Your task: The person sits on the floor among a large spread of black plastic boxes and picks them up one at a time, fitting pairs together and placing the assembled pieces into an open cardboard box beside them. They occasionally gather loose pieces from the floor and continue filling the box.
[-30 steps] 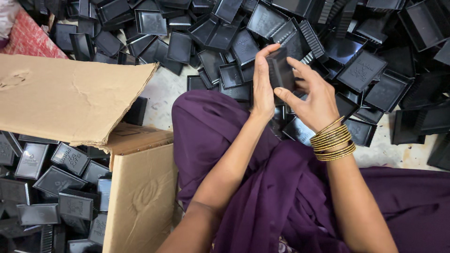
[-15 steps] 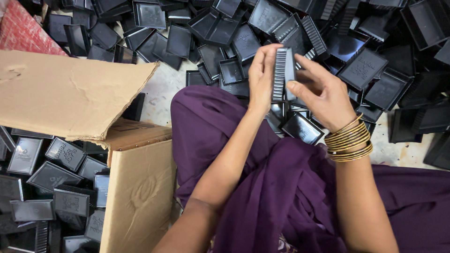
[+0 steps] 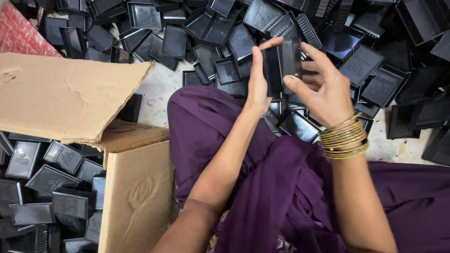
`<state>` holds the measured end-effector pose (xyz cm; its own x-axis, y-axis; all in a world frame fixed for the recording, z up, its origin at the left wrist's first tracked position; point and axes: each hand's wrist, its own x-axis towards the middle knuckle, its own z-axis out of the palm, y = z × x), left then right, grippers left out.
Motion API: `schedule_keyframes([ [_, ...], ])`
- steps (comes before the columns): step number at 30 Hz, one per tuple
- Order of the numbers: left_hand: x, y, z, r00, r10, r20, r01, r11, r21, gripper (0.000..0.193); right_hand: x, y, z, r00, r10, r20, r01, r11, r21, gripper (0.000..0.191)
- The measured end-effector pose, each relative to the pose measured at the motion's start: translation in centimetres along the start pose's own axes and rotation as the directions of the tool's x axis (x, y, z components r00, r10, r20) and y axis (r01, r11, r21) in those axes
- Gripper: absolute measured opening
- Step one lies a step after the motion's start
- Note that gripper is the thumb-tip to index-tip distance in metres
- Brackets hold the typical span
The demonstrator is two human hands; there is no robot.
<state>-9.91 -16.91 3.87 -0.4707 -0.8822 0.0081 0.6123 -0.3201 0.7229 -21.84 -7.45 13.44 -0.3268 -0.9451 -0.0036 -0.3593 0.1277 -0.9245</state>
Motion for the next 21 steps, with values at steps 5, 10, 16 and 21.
schedule_keyframes([
  [5, -0.3, -0.6, 0.2, 0.999, -0.010, 0.034, 0.007, 0.995, 0.098, 0.062, 0.0, 0.7, 1.8, 0.998, -0.057, -0.008, 0.056, 0.996, -0.069, 0.074],
  [10, -0.2, -0.5, 0.1, 0.988, 0.155, -0.018, -0.143, 0.943, 0.301, 0.059, -0.1, 0.9, 2.2, 0.998, -0.058, 0.025, 0.061, 0.983, -0.175, 0.076],
  [16, -0.8, -0.2, 0.3, 0.991, 0.136, -0.018, -0.128, 0.965, 0.229, 0.061, 0.1, 1.7, 2.7, 0.976, -0.206, 0.074, 0.215, 0.964, -0.158, 0.077],
  [21, 0.0, 0.8, -0.1, 0.972, 0.205, -0.117, -0.184, 0.968, 0.169, 0.047, 0.1, 1.7, 2.6, 0.998, -0.040, -0.046, 0.043, 0.997, 0.065, 0.081],
])
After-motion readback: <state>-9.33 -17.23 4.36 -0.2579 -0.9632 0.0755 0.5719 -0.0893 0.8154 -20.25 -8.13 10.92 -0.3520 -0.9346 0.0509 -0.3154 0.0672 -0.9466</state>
